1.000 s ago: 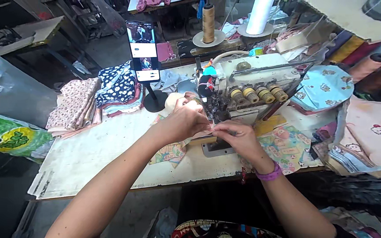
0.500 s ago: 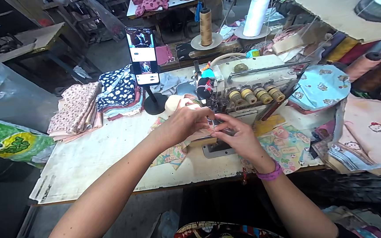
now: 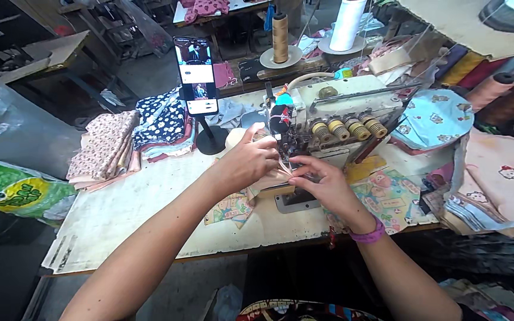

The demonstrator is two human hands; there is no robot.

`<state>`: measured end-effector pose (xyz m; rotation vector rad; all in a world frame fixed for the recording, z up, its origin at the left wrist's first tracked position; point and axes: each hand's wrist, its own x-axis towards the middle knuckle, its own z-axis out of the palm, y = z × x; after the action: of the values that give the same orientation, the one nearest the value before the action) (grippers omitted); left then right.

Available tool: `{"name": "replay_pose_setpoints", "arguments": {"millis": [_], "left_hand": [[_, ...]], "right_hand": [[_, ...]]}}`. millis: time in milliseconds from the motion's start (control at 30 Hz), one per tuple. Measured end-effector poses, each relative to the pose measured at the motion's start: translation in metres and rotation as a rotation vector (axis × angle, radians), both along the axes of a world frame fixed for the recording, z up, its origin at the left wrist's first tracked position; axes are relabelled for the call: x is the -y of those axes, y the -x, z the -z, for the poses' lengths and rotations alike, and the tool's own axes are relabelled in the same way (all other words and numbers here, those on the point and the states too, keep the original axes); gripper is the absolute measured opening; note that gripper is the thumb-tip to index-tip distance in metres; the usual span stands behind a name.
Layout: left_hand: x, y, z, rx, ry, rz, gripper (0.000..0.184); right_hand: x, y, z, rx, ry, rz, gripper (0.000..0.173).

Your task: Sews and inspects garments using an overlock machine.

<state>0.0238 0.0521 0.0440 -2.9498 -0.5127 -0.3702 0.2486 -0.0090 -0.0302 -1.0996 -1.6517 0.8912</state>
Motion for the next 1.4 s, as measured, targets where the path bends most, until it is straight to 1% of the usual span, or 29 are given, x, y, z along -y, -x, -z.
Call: {"name": "replay_pose_setpoints", "arguments": {"millis": [67,167,267,333,400,467,500,567,633,700,733,800,833,900,967,1000,1067,1167,1300,1400], "left_hand": [[-0.003,0.004,0.003,0.062,0.113,-0.030,0.019],[-0.003,0.009,0.002,0.145,0.280,-0.062,0.014],[0.001,0.010,-0.008,0.216,0.412,-0.080,0.012],[0.007,0.007,-0.016,0.258,0.460,-0.080,0.011],[0.024,0.000,-0.029,0.244,0.420,-0.154,0.014],[0.054,-0.014,-0.036,0.200,0.350,-0.228,0.017],[0.072,-0.024,-0.031,0.191,0.295,-0.232,0.015],[0.101,-0.038,-0.007,0.168,0.183,-0.182,0.012],[0.107,-0.040,0.013,0.183,0.134,-0.137,0.009],[0.104,-0.035,0.017,0.219,0.154,-0.091,0.010],[0.101,-0.032,0.016,0.221,0.168,-0.056,0.010],[0.090,-0.025,0.015,0.220,0.207,0.008,0.013],[0.080,-0.021,0.019,0.247,0.233,0.001,0.018],[0.058,-0.012,0.031,0.290,0.180,-0.102,0.026],[0.045,-0.005,0.040,0.312,0.115,-0.201,0.026],[0.043,-0.004,0.042,0.317,0.107,-0.229,0.023],[0.043,-0.005,0.045,0.327,0.152,-0.257,0.020],[0.034,-0.007,0.050,0.325,0.201,-0.303,0.027],[0.019,-0.012,0.049,0.299,0.169,-0.382,0.029],[0.014,-0.017,0.050,0.280,0.170,-0.455,0.032]], "right_hand": [[0.000,-0.001,-0.002,0.013,0.014,-0.004,0.033],[0.000,-0.002,-0.004,0.008,0.027,-0.028,0.035],[-0.001,-0.001,-0.007,0.003,0.038,-0.027,0.041],[-0.001,0.001,-0.006,-0.004,0.027,-0.013,0.040],[-0.002,0.003,-0.004,-0.021,-0.020,-0.019,0.030],[0.000,0.002,-0.001,-0.036,-0.072,-0.038,0.017],[0.001,0.001,0.002,-0.046,-0.096,-0.049,0.014],[0.003,-0.004,0.015,-0.055,-0.171,-0.092,0.015],[0.008,-0.007,0.026,-0.045,-0.276,-0.103,0.015],[0.019,-0.008,0.028,-0.041,-0.371,-0.113,0.015],[0.025,-0.009,0.026,-0.038,-0.386,-0.119,0.015],[0.032,-0.011,0.023,-0.035,-0.368,-0.106,0.015],[0.032,-0.011,0.024,-0.031,-0.348,-0.088,0.015],[0.031,-0.008,0.031,-0.021,-0.305,-0.052,0.015],[0.033,-0.008,0.036,-0.014,-0.309,-0.031,0.014],[0.035,-0.007,0.036,-0.012,-0.319,-0.024,0.014],[0.038,-0.006,0.035,-0.011,-0.336,-0.008,0.014],[0.032,-0.002,0.030,-0.010,-0.360,0.033,0.014],[0.015,0.004,0.022,-0.004,-0.369,0.084,0.013],[0.010,0.006,0.023,0.010,-0.339,0.109,0.014]]}}
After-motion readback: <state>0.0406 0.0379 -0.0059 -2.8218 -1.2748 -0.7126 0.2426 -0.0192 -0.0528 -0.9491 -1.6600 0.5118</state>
